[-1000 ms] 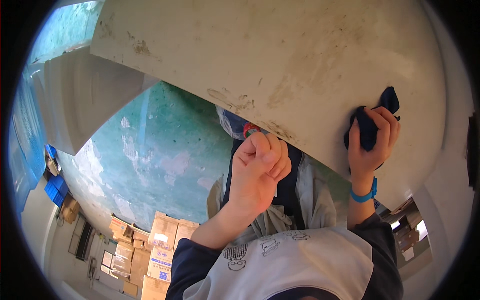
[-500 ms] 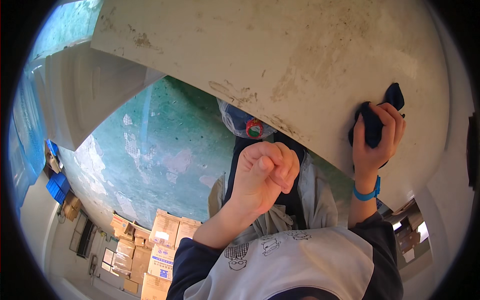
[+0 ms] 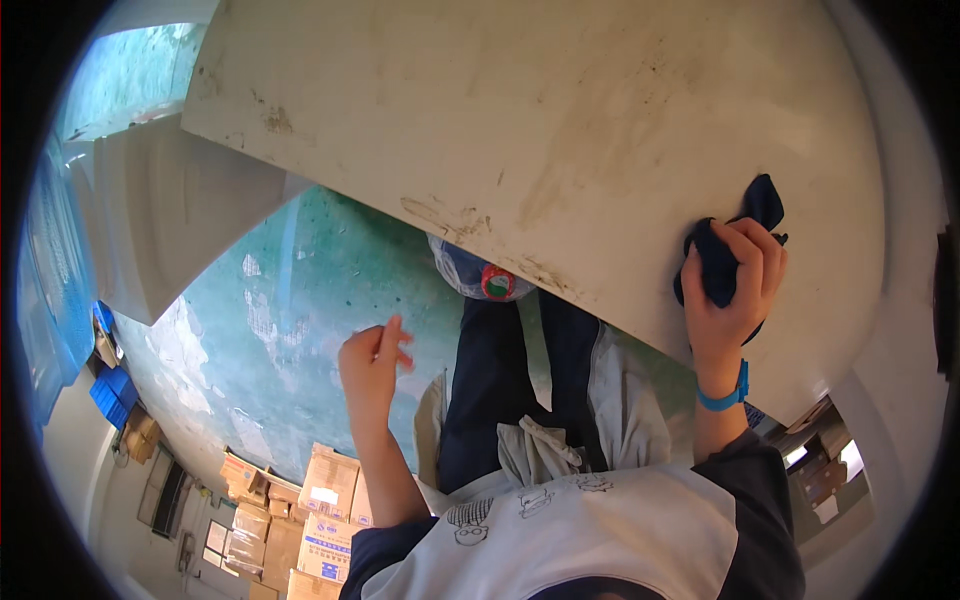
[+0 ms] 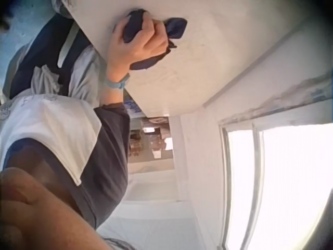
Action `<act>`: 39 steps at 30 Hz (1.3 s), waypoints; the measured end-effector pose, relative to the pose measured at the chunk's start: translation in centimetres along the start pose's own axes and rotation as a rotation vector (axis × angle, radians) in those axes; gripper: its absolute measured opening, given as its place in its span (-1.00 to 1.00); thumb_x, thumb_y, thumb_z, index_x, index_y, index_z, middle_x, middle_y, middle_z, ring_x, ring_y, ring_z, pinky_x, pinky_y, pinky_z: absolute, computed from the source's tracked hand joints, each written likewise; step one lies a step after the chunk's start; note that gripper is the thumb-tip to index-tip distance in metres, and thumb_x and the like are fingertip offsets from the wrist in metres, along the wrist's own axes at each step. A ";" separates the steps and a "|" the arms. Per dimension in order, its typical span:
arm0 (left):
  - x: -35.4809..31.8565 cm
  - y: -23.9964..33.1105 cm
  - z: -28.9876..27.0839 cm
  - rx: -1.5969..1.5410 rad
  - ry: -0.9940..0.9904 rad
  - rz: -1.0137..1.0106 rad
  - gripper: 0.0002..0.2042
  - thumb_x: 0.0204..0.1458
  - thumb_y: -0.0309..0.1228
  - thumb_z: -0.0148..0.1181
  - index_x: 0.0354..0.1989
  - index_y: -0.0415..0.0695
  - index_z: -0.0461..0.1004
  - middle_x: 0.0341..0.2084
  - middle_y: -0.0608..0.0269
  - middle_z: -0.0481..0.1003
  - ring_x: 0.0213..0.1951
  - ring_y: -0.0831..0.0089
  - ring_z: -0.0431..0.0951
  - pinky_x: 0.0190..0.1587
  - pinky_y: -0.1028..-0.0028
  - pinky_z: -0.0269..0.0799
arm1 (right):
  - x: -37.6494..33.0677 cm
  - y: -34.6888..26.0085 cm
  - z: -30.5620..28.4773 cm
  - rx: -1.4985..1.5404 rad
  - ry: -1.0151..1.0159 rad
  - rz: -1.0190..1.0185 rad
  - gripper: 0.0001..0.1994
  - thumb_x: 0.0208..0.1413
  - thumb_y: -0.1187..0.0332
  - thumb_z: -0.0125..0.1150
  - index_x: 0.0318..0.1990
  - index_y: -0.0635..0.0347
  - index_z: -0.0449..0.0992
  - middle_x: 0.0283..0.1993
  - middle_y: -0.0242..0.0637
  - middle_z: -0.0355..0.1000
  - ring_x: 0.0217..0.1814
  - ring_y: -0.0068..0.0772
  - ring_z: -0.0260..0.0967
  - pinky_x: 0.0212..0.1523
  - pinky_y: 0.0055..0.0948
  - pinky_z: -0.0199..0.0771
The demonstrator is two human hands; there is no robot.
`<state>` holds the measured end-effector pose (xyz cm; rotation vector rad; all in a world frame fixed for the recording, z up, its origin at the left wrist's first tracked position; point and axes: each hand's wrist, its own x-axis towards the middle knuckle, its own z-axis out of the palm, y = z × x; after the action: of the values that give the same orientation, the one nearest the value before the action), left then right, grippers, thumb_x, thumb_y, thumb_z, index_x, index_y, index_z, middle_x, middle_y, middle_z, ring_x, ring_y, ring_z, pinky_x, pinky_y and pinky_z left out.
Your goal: Clean a workbench surface with a cloth and then wash the cloth at a sink.
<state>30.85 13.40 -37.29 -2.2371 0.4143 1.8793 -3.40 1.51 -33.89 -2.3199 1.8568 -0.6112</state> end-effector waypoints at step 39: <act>-1.7 16.5 17.0 -1.113 0.832 0.730 -0.48 0.31 -0.22 -0.17 0.26 -0.42 0.03 0.17 -0.21 0.22 0.15 0.14 0.29 0.18 0.31 0.18 | 7.0 -7.7 4.8 0.032 -0.117 -0.143 -0.58 -0.35 0.42 0.38 -0.20 0.08 0.45 -0.16 -0.34 0.39 -0.07 -0.18 0.27 -0.08 -0.14 0.12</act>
<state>9.32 3.42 -38.10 -4.1060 0.3441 1.4195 6.60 -4.06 -34.10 -2.4273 1.6307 -0.5046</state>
